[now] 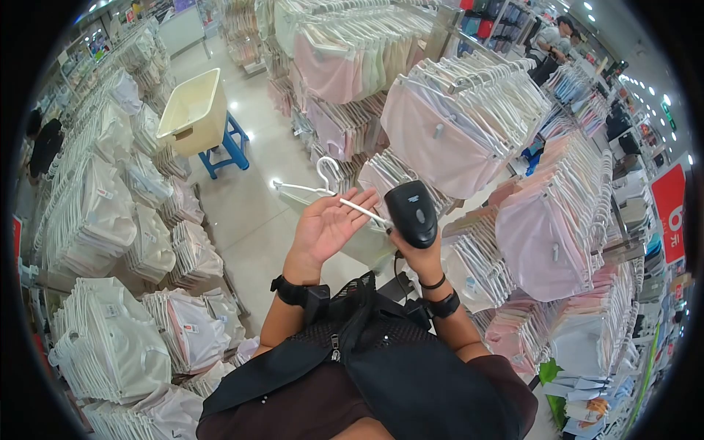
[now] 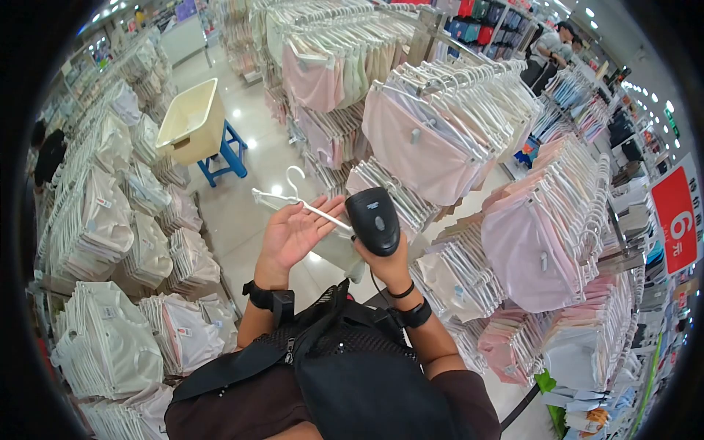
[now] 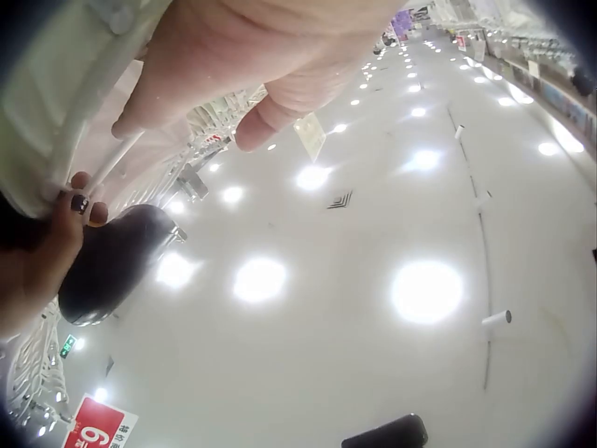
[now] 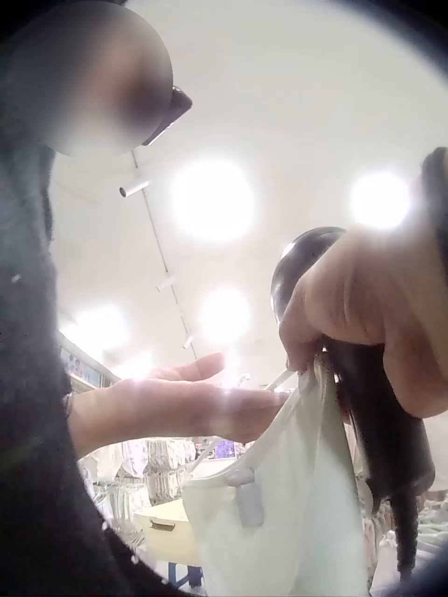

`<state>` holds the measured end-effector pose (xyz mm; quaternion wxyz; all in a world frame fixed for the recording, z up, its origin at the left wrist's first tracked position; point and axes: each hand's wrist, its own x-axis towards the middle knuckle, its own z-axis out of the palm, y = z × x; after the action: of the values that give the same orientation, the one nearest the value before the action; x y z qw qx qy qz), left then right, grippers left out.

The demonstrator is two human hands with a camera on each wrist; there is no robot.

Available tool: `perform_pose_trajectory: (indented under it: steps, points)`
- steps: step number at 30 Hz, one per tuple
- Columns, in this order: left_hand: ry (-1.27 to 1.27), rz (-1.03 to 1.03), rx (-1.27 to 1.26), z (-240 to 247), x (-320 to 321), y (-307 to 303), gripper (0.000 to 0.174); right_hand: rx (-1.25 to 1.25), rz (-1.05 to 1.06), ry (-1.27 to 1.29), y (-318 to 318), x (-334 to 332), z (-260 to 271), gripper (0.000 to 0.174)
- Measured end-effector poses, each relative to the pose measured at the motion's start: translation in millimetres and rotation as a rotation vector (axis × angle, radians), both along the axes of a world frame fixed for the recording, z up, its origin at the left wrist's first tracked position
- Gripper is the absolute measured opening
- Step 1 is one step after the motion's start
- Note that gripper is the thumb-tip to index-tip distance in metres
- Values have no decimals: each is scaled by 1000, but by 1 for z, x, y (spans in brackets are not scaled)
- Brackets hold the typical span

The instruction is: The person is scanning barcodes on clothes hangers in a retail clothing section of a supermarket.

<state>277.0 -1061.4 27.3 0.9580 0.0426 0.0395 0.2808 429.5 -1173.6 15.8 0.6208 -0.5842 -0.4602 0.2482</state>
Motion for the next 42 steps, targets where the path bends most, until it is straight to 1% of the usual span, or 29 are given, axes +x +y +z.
perform_pose_trajectory:
  steps: [1, 3, 4, 5, 6, 7, 9, 10, 12, 13, 15, 18, 19, 21, 22, 23, 25, 27, 30, 34, 36, 37, 39, 40, 41, 42]
  points:
    - [0, 0, -1, 0, -1, 0, 46, 21, -62, 53, 2, 2, -1, 30]
    - [6, 30, 62, 0, -2, 0, 54, 5, -42, 66, 3, 13, -6, 30]
    - [7, 30, 59, 1, -3, 1, 54, -5, -47, 111, 3, 19, -10, 31]
    - [-47, 39, 45, 3, -5, 1, 53, -14, -52, 155, 3, 21, -12, 32]
    - [-101, 48, 32, 5, -7, 2, 53, 0, -78, 224, 1, 19, -4, 32]
    - [-100, 50, 30, 6, -9, 2, 53, 74, -70, 366, 2, 22, -2, 31]
    - [-56, 100, 101, 10, -14, 2, 59, 96, -73, 502, 3, 35, -1, 31]
    - [-55, 101, 100, 14, -16, 1, 59, 131, -89, 541, 4, 41, 0, 31]
    - [-92, 109, 226, 22, -20, -1, 59, 171, -126, 541, 4, 52, 1, 32]
    - [-93, 110, 227, 22, -22, -1, 59, 197, -144, 539, 5, 57, 3, 31]
    - [-66, 113, 280, 23, -27, 0, 57, 270, -197, 518, 9, 64, 13, 32]
    - [-47, 130, 323, 23, -32, 0, 56, 378, -211, 448, 19, 80, 22, 34]
    - [-47, 133, 325, 23, -33, 0, 56, 378, -208, 447, 23, 82, 27, 34]
    - [-32, 147, 334, 25, -37, 0, 55, 467, -286, 350, 32, 90, 35, 35]
    - [-32, 150, 335, 25, -39, 0, 55, 497, -309, 358, 37, 97, 34, 36]
    - [-32, 161, 340, 26, -41, 1, 55, 498, -306, 358, 41, 101, 36, 36]
    - [-31, 175, 343, 26, -45, 2, 55, 556, -385, 335, 48, 108, 39, 37]
    - [-44, 199, 356, 26, -50, 3, 58, 564, -386, 313, 54, 113, 42, 36]
    - [-55, 217, 364, 27, -54, 5, 57, 615, -408, 176, 62, 123, 44, 32]
    - [-57, 232, 364, 26, -58, 8, 56, 658, -459, 144, 66, 131, 45, 34]
    - [-62, 241, 364, 26, -59, 10, 56, 693, -496, 76, 63, 135, 44, 45]
    - [-63, 241, 364, 25, -58, 11, 56, 693, -496, 75, 60, 138, 42, 45]
    - [-60, 242, 362, 24, -58, 13, 56, 620, -571, -78, 53, 144, 40, 56]
    - [-60, 240, 362, 25, -57, 14, 56, 530, -551, -38, 48, 145, 39, 67]
    - [-66, 235, 360, 25, -56, 14, 56, 530, -553, -39, 43, 143, 39, 67]
    - [-72, 230, 358, 25, -54, 15, 56, 505, -590, -123, 39, 134, 46, 71]
